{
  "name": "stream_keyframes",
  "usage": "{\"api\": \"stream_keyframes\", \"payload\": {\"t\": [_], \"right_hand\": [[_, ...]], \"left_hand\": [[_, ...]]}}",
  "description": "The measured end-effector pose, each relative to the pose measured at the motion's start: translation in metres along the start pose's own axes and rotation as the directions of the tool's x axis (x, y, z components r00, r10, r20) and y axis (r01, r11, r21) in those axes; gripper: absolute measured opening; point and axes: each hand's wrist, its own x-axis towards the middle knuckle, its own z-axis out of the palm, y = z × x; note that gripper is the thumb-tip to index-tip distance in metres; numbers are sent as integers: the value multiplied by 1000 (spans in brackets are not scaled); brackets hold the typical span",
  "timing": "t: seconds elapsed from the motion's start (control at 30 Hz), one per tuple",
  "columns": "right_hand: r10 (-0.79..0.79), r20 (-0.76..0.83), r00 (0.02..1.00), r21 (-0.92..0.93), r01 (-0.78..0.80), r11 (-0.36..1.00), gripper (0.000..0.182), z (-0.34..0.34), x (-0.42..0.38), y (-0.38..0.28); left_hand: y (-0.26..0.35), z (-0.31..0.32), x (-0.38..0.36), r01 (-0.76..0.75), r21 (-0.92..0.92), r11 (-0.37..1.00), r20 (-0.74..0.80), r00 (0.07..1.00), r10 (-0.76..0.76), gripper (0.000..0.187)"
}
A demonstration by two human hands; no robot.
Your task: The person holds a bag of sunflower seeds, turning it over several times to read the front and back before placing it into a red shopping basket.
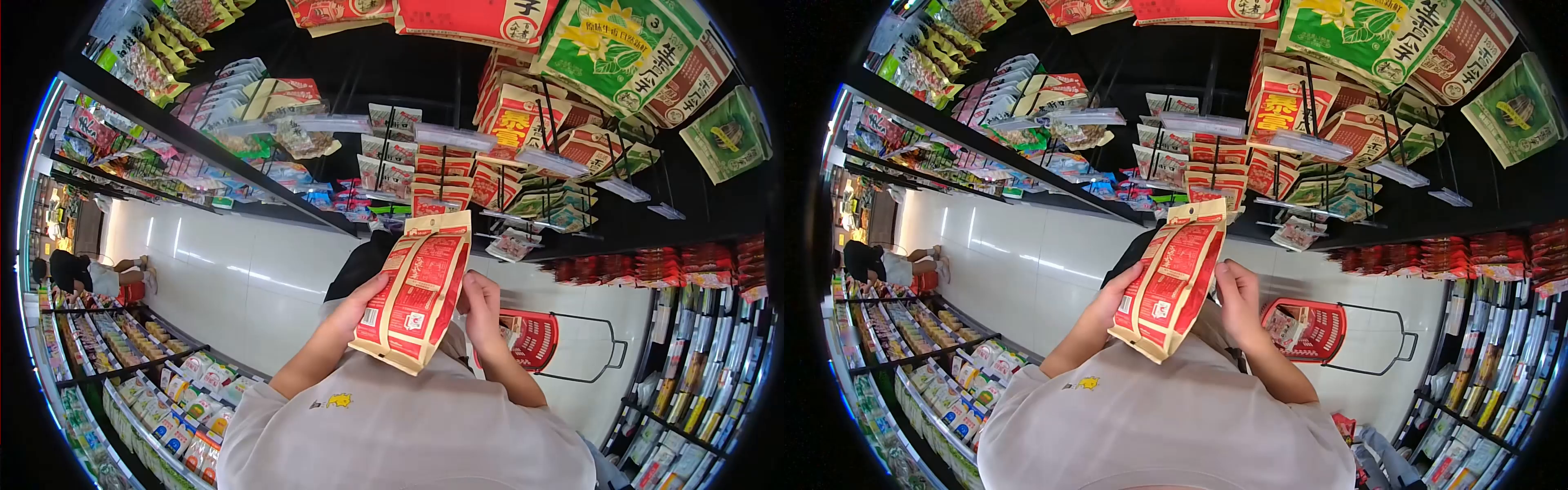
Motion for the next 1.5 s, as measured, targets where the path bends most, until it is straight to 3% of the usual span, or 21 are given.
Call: {"api": "stream_keyframes", "payload": {"t": [0.17,0.2,0.3,0.4,0.53,0.6,0.63,0.7,0.73,0.83,0.87,0.97,1.13,1.23,1.43,1.5], "right_hand": [[-4,43,999,49,2,999,29,24,-9,-15],[-73,65,995,-9,73,997,27,21,-6,-4],[-9,102,995,-14,11,1000,27,20,-4,1],[23,44,999,121,-28,992,26,25,-5,9],[95,-257,962,378,9,926,26,73,-3,-14],[81,-154,985,324,-27,946,24,68,-2,-2],[73,-105,992,294,-39,955,23,69,-1,0],[-53,-226,973,122,82,989,23,92,4,-3],[-116,-270,956,29,129,991,23,104,8,-4],[-276,-152,949,-202,243,949,27,135,15,6],[-288,-93,953,-303,249,920,32,145,19,12],[-118,-5,993,-430,104,897,32,179,28,10],[-41,-63,997,-314,19,949,24,241,23,-1],[-7,-135,991,-224,-24,974,25,242,15,32],[-116,-189,975,-79,102,992,29,255,-12,41],[-158,-216,963,-24,157,987,30,260,-18,44]], "left_hand": [[-3,-7,-6,-2,-39,999,107,994,6,51],[-2,-6,-8,-3,-4,1000,87,996,3,52],[1,-15,-6,-35,76,996,51,998,31,54],[4,-31,0,55,42,998,54,997,-58,54],[21,-41,3,142,38,989,75,987,-145,52],[43,-41,2,182,42,982,64,981,-184,56],[53,-42,3,121,105,987,93,987,-131,57],[72,-46,0,-18,204,979,165,986,-16,60],[83,-43,-7,-163,293,942,204,973,105,62],[116,-54,-30,-445,516,732,319,893,318,60],[126,-60,-36,-475,527,704,348,877,331,63],[151,-81,-50,-612,545,573,453,790,412,67],[177,-111,-64,-601,544,586,465,797,385,65],[186,-122,-64,-548,519,656,461,826,324,63],[188,-134,-61,-491,486,724,562,809,171,67],[184,-135,-65,-346,495,797,488,870,74,71]]}}
